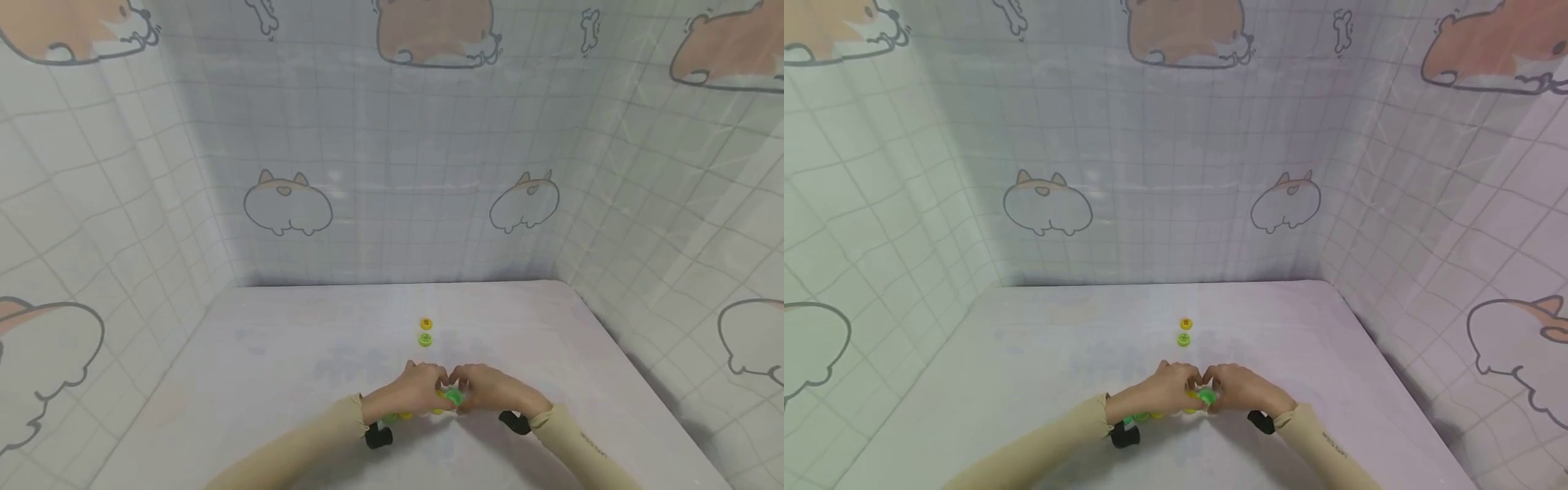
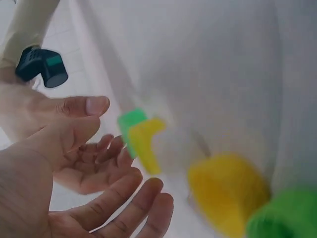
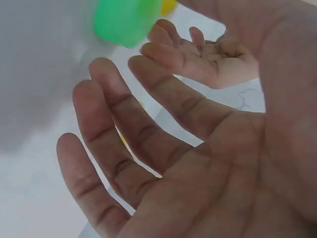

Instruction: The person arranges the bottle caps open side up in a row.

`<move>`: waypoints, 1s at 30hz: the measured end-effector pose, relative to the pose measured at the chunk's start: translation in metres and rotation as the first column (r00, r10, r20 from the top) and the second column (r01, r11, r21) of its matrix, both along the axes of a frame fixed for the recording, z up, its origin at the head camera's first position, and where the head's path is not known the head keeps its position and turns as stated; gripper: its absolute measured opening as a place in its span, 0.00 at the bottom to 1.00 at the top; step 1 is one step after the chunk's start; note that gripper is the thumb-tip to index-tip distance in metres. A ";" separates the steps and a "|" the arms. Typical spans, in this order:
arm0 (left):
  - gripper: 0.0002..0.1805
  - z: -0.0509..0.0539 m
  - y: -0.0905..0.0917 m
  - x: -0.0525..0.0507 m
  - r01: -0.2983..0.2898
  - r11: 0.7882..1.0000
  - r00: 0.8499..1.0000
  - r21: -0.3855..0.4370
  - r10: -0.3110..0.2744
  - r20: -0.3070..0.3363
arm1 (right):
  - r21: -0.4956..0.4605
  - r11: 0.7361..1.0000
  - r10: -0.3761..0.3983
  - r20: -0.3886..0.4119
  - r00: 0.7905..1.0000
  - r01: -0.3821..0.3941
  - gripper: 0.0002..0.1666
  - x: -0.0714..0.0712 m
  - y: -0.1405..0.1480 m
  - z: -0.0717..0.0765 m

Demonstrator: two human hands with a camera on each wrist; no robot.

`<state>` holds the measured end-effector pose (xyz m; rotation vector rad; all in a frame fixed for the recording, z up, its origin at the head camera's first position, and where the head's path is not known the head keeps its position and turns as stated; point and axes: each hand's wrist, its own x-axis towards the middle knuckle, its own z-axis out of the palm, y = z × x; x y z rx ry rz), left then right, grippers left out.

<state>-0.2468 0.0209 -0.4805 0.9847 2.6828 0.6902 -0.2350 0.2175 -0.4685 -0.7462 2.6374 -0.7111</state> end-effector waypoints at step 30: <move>0.15 0.031 -0.048 -0.072 -0.205 0.962 0.979 0.178 0.201 0.043 | -0.199 0.972 -0.179 -0.276 0.944 0.126 0.20 -0.057 -0.015 0.014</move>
